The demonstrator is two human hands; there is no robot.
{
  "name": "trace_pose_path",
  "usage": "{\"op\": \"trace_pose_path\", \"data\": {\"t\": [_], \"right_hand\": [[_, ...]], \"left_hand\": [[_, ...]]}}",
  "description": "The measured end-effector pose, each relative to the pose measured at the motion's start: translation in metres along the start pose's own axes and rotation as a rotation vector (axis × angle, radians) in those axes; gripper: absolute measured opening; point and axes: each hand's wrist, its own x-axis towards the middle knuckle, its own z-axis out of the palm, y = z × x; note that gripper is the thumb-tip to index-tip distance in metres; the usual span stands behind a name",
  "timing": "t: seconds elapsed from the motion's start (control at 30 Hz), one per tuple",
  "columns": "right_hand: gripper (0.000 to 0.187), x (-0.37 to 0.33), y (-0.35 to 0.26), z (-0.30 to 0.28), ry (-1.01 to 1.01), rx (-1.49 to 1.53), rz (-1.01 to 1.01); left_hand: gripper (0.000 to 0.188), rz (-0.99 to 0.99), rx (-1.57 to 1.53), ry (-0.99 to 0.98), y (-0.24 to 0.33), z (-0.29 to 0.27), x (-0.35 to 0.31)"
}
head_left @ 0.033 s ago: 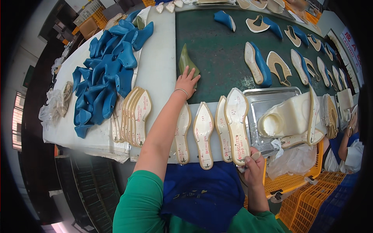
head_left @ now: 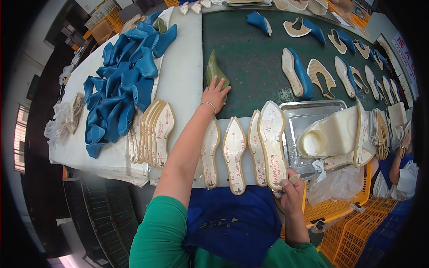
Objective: Applying adhesive to shoe insoles using a brush at a factory workbench.
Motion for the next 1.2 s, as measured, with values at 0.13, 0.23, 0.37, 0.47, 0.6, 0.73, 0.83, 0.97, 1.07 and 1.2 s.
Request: {"op": "trace_pose_path", "data": {"t": [0.13,0.23,0.37,0.47,0.6,0.73,0.83,0.97,1.07,1.2], "right_hand": [[0.028,0.003,-0.004,0.012,0.042,-0.027,0.012],[0.028,0.006,-0.003,0.014,0.034,-0.034,0.007],[0.027,0.019,-0.007,0.025,0.044,-0.083,0.005],[0.020,0.046,-0.018,0.043,-0.003,-0.175,0.152],[0.015,0.106,-0.019,0.075,-0.134,-0.352,-0.011],[0.015,0.191,0.001,0.113,-0.204,-0.519,-0.118],[0.017,0.252,0.034,0.148,-0.208,-0.711,-0.176],[0.015,0.303,0.077,0.184,-0.157,-1.120,-0.393],[0.015,0.304,0.090,0.209,0.007,-1.418,-0.559],[0.019,0.309,0.108,0.211,-0.095,-1.673,-0.475]], "left_hand": [[0.076,-0.009,-0.028,-0.001,-0.003,0.003,-0.008],[0.076,0.012,-0.027,-0.003,-0.003,0.002,-0.009],[0.076,0.014,-0.111,-0.010,-0.013,0.003,-0.010],[0.071,-0.036,-0.423,0.194,-0.032,0.012,-0.020],[0.065,-0.162,-0.772,0.550,-0.031,-0.024,-0.091],[0.056,-0.251,-1.248,0.563,-0.010,-0.041,-0.185],[0.053,-0.324,-1.245,0.589,0.008,-0.039,-0.260],[0.051,-0.420,-1.283,0.601,0.024,-0.031,-0.331],[0.048,-0.546,-1.326,0.626,0.029,-0.024,-0.363],[0.046,-0.576,-1.163,0.678,0.020,-0.025,-0.382]]}}
